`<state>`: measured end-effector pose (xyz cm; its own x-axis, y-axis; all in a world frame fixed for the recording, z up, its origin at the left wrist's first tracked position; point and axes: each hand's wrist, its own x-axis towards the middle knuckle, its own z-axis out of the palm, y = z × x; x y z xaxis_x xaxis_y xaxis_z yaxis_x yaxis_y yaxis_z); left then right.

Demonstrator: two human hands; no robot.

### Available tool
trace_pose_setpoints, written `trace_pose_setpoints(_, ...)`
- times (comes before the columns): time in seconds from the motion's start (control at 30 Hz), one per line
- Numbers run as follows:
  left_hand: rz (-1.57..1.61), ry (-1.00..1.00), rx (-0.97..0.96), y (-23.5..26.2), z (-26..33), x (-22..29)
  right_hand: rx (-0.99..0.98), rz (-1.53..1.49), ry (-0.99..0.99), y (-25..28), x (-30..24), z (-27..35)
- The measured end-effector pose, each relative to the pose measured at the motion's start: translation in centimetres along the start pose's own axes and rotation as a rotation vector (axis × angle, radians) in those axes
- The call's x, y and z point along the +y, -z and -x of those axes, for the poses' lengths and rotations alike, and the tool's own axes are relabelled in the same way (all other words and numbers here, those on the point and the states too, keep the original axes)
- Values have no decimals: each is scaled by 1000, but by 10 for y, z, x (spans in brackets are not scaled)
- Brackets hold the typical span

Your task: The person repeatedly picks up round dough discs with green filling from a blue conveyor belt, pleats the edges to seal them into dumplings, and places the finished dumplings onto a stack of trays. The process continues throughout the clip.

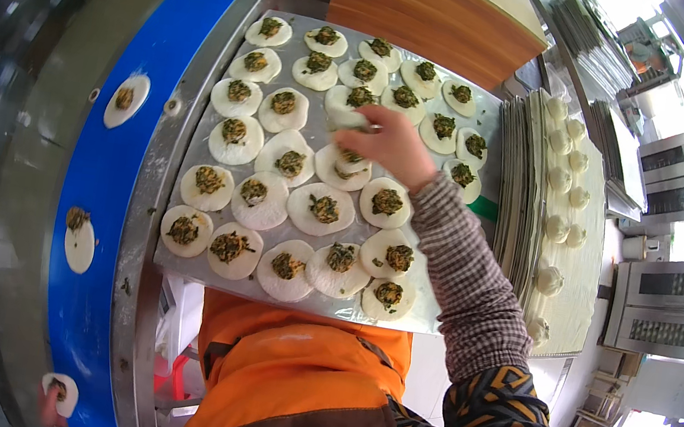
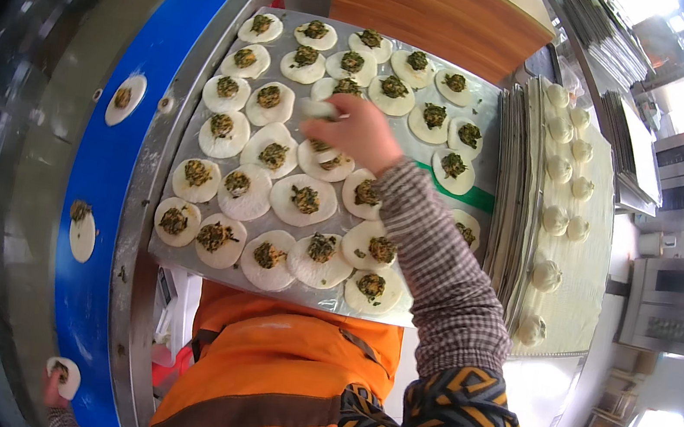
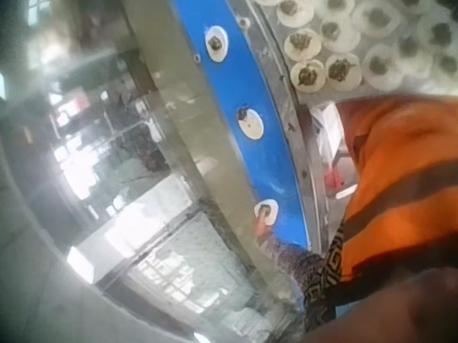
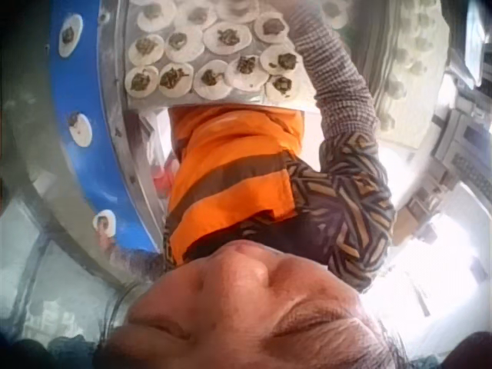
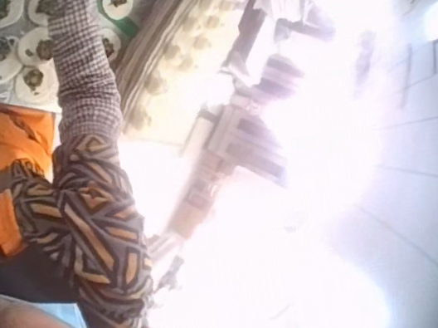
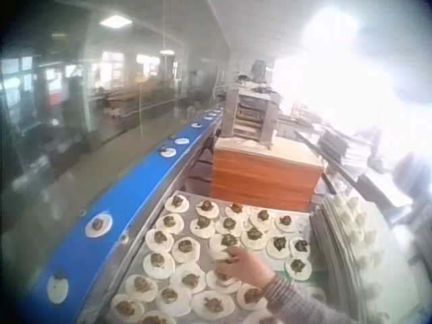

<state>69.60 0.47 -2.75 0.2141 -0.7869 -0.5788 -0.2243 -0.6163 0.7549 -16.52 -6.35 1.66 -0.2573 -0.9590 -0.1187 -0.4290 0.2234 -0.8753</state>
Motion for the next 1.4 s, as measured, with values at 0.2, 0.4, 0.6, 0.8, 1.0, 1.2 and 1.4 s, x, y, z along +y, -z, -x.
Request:
trace_pose_setpoints(0.2,422,-244,-524,-206,-21,168,13,-760,-303,49,113,-16)
trace_pose_setpoints(0.4,400,-148,-1150,-522,-9,271,269,560,-72,45,123,13)
trace_pose_setpoints(0.6,239,165,-1605,-773,90,254,86,-1077,-162,81,108,116)
trace_pose_setpoints(0.8,-838,-690,-1287,-887,94,226,511,-811,-379,53,154,115)
trace_pose_setpoints(1.0,-516,-1240,-864,-841,125,230,327,-473,-576,57,163,131)
trace_pose_setpoints(1.2,-84,-969,-217,-519,43,210,297,-157,-60,33,87,98)
trace_pose_setpoints(1.4,-683,-565,652,-267,-3,109,-214,3,242,-94,-55,-2)
